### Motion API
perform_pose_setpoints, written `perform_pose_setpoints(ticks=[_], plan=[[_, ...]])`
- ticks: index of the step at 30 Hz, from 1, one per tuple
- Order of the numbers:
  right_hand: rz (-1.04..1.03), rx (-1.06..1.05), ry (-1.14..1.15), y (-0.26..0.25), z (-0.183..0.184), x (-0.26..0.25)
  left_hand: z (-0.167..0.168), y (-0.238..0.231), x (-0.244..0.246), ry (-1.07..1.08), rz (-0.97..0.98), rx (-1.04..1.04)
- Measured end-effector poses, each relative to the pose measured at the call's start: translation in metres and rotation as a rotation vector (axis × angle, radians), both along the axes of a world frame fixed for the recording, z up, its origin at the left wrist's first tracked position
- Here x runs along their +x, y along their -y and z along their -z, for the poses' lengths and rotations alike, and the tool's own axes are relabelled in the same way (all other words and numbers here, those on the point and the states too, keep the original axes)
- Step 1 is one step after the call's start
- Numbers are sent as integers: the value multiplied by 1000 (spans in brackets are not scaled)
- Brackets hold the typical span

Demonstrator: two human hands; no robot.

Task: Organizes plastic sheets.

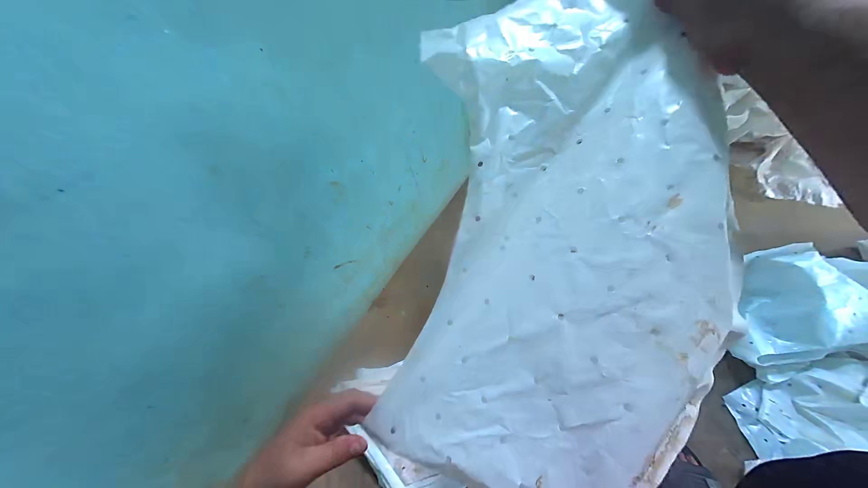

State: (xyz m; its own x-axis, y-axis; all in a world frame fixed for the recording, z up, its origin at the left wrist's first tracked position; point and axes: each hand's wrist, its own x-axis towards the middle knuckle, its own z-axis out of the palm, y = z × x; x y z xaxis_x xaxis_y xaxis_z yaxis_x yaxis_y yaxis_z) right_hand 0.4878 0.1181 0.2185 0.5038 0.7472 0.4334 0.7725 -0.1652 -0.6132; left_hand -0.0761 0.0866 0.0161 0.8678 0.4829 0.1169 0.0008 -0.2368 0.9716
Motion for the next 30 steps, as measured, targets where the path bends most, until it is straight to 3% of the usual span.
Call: perform_pose_setpoints(ticks=[2,4,5,7,10,12,15,17,20,26,28,30], plan=[[35,-41,-103,12,21,-2,-6,2,-14,-18,-185,156],[46,-59,-234,26,47,-24,4,-2,-25,105,-622,182],[52,-46,-324,32,66,-35,13,-5,-27,201,-836,98],[67,1,-527,38,116,-56,29,1,-27,233,-1054,-168],[98,15,-732,42,217,-85,60,30,-9,130,-1055,-498],[128,-49,-807,48,280,-101,78,44,7,-25,-1049,-579],[197,-228,-864,58,351,-121,115,43,26,-519,-1250,-472],[236,-354,-853,64,384,-126,146,48,24,-819,-1192,-339],[271,-492,-849,69,415,-126,179,59,20,-1045,-1090,-309],[224,-546,-1060,70,448,-103,215,74,7,-900,-1097,-443],[187,-599,-892,68,446,-97,211,75,3,-1034,-1099,-393],[117,-614,-535,64,429,-92,202,79,2,-1112,-1121,-122]])
